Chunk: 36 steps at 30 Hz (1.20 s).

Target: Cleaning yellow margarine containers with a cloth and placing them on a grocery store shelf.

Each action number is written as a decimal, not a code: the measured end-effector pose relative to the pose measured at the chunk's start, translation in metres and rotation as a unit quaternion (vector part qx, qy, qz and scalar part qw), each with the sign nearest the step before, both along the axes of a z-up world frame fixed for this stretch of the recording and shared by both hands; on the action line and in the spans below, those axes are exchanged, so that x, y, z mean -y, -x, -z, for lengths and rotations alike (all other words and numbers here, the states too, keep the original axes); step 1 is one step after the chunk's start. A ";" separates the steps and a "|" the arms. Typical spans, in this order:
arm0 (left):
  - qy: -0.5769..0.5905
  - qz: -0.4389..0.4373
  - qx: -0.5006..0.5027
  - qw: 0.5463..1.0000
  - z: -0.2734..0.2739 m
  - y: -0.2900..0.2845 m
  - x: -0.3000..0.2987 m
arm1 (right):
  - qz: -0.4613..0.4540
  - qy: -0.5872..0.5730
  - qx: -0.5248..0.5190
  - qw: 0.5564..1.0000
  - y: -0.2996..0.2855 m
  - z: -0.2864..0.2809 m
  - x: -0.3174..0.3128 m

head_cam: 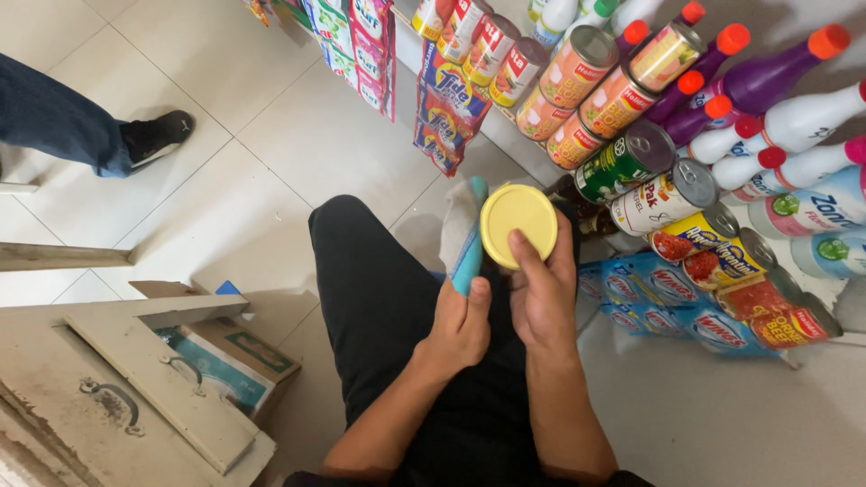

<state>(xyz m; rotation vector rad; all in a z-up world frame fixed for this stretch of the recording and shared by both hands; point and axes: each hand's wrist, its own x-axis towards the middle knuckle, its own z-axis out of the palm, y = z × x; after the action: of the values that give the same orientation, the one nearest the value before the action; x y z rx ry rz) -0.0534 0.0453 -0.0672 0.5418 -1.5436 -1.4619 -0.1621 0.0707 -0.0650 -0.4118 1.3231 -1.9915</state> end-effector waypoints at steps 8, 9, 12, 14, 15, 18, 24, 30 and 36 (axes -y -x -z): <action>0.042 -0.007 -0.025 0.999 0.019 -0.004 0.015 | -0.079 0.037 0.050 0.995 0.014 0.009 -0.011; 0.077 -0.009 -0.023 0.997 0.001 -0.005 0.013 | -0.049 0.048 0.059 0.996 0.013 0.008 -0.008; 0.073 0.008 -0.021 0.997 0.012 -0.001 0.001 | -0.037 0.028 -0.008 0.999 0.005 -0.003 -0.010; 0.068 0.011 -0.036 0.997 0.007 -0.005 0.008 | -0.069 0.040 -0.020 0.997 0.019 0.021 -0.019; 0.060 0.014 -0.049 0.997 0.004 -0.007 0.011 | -0.101 0.049 -0.030 0.993 0.026 0.032 -0.024; 0.056 0.020 -0.070 0.996 -0.025 -0.009 0.016 | -0.184 0.076 -0.077 0.977 0.015 0.020 -0.031; 0.024 0.031 -0.041 0.998 0.073 -0.002 -0.006 | -0.022 0.070 -0.190 0.979 0.022 0.050 -0.019; 0.051 0.017 -0.073 0.996 -0.007 -0.015 0.015 | -0.125 0.114 -0.156 0.973 0.000 0.052 -0.034; 0.129 -0.006 -0.037 0.991 -0.009 -0.013 0.002 | 0.005 0.052 -0.251 0.966 -0.014 0.017 -0.012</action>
<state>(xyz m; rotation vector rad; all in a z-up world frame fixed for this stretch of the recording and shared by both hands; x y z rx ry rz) -0.0405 0.0434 -0.0585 0.3383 -1.6367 -1.2351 -0.1482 0.0825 -0.0815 -1.0151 1.5180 -2.0464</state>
